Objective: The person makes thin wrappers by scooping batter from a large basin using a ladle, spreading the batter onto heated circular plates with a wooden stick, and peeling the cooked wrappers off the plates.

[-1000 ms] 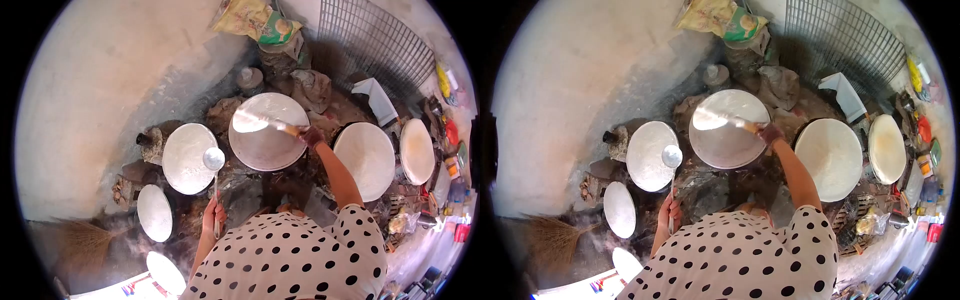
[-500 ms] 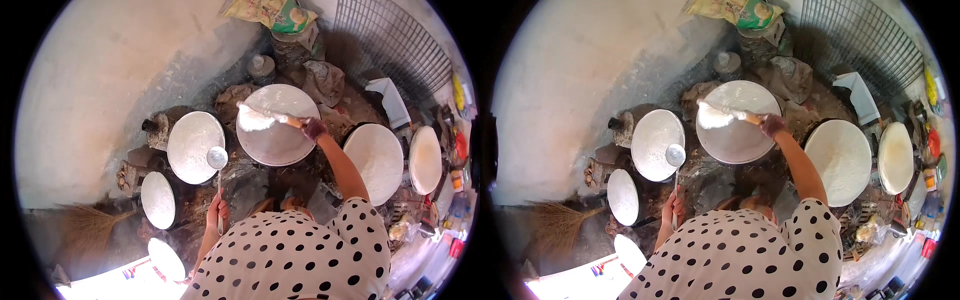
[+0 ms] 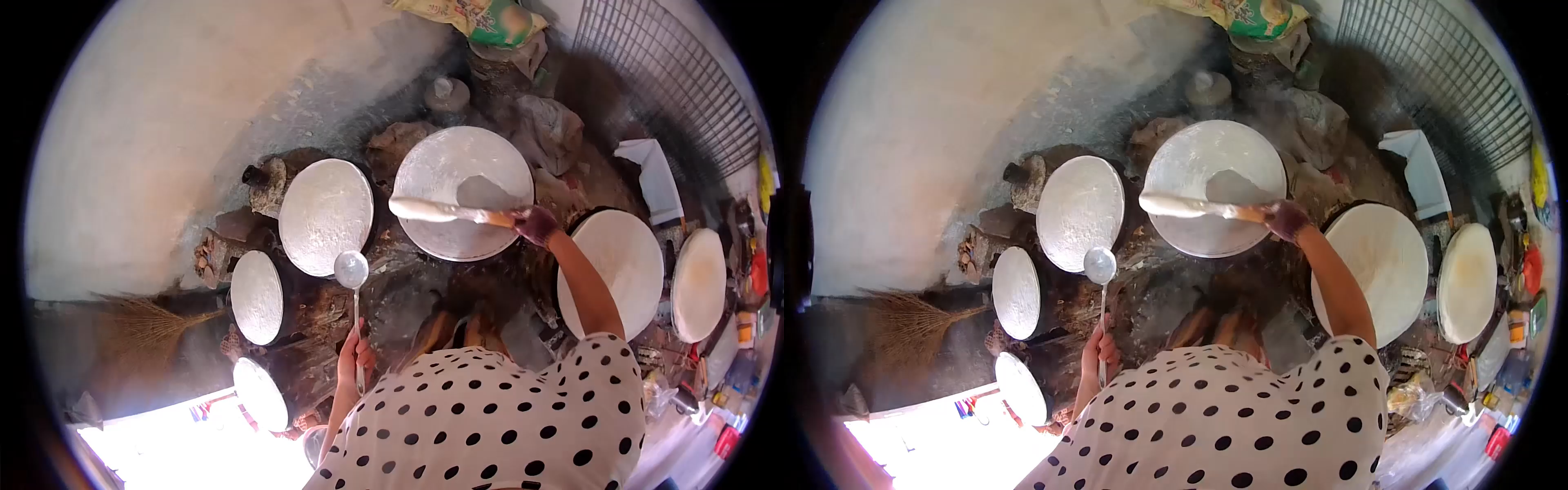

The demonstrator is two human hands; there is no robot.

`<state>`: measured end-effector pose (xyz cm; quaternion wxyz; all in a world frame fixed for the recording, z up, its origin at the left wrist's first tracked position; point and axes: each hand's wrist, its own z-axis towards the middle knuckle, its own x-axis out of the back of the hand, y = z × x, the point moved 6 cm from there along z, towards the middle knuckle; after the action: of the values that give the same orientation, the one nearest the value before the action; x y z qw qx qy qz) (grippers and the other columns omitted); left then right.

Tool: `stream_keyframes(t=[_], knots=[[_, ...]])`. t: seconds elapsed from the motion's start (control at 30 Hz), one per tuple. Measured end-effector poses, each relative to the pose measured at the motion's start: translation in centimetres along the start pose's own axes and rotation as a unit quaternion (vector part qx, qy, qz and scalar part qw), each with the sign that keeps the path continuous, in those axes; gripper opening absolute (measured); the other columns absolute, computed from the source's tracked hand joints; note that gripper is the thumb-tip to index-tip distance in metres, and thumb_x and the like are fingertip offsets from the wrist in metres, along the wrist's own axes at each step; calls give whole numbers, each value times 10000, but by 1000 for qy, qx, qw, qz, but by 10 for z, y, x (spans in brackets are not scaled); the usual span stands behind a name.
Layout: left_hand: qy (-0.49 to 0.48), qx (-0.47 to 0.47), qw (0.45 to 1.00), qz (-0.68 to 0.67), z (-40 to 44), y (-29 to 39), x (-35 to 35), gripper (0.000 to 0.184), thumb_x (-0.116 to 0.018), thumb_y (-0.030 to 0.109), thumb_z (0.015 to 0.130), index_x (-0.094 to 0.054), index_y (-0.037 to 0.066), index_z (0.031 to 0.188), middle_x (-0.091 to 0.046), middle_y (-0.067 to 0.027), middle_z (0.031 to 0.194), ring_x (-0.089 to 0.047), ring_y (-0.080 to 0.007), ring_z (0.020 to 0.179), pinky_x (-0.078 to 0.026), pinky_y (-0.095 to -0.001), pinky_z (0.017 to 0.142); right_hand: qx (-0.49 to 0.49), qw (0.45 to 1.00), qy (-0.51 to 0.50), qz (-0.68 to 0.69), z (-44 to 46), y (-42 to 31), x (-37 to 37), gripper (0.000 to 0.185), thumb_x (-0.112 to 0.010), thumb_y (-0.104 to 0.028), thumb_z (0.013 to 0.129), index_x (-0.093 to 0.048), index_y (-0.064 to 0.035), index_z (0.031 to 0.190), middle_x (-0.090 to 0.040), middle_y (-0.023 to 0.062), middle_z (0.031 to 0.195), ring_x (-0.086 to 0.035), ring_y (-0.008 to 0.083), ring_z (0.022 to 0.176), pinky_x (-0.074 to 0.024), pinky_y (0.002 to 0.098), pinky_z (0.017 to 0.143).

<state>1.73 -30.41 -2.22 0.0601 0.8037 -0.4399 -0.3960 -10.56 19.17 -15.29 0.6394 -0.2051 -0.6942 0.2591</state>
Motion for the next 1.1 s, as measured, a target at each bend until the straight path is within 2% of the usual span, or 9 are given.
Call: stream_keyframes(t=[0.23,0.3,0.5,0.57,0.67,0.77,0.97,1.07,1.1], knots=[[32,25,999,11,-12,-3,10,347,-360,218,1008,-416,170,1347,-350,53,606,-351,-55,435,-319,-217,418,-207,975,26,73,26,11,-19,439,-664,-216,797,-597,-225,1230,-630,98,1153,-615,272,1009,-486,343,881],[-11,40,999,-5,-6,-1,13,350,-366,207,1004,-418,176,1349,-354,54,607,-351,-54,435,-323,-211,425,-29,993,38,-104,-9,-33,-15,351,-544,-308,878,-581,-272,1225,-653,126,1062,-620,319,969,-502,416,833],[-27,35,998,39,-9,17,30,347,-393,220,999,-429,188,1343,-338,68,606,-339,-39,429,-319,-210,418,12,990,125,-68,-135,-47,-9,402,-568,-212,866,-557,-280,1262,-637,97,1130,-634,271,924,-522,407,698],[-32,36,997,55,-11,23,39,348,-400,228,998,-428,188,1343,-334,70,604,-336,-38,426,-312,-211,413,-179,758,196,596,-145,-66,-25,331,-613,-171,852,-614,-127,1180,-643,34,907,-608,179,755,-510,311,683],[-48,46,994,82,-7,34,58,350,-407,233,998,-427,189,1345,-330,71,601,-333,-38,421,-299,-215,402,-117,873,273,387,-70,-53,-173,205,-586,-232,892,-580,-124,1066,-574,-1,759,-523,105,589,-448,268,526],[-60,66,991,100,-10,43,76,353,-407,228,997,-425,189,1348,-337,66,600,-336,-44,418,-289,-219,396,-197,962,148,118,13,-181,-249,247,-475,-232,895,-612,-71,1022,-621,108,767,-602,255,704,-478,403,618],[-65,102,988,100,-19,69,132,357,-403,231,998,-422,177,1350,-380,39,614,-345,-71,418,-291,-236,390,-367,902,201,101,-10,-170,-322,230,-461,-215,895,-638,-68,916,-647,123,778,-648,262,789,-511,412,677],[-43,77,989,119,-29,83,164,356,-390,238,998,-431,167,1344,-383,42,605,-334,-66,409,-295,-236,380,-386,790,403,254,-67,-164,-301,406,-555,-455,872,-584,-107,666,-545,29,524,-557,172,464,-447,329,451],[-44,79,989,117,-32,87,173,356,-390,238,998,-431,167,1344,-383,42,605,-334,-66,409,-295,-236,380,-357,865,346,72,-59,-196,-278,305,-563,-360,864,-608,-90,728,-604,64,637,-602,190,555,-487,332,534]])
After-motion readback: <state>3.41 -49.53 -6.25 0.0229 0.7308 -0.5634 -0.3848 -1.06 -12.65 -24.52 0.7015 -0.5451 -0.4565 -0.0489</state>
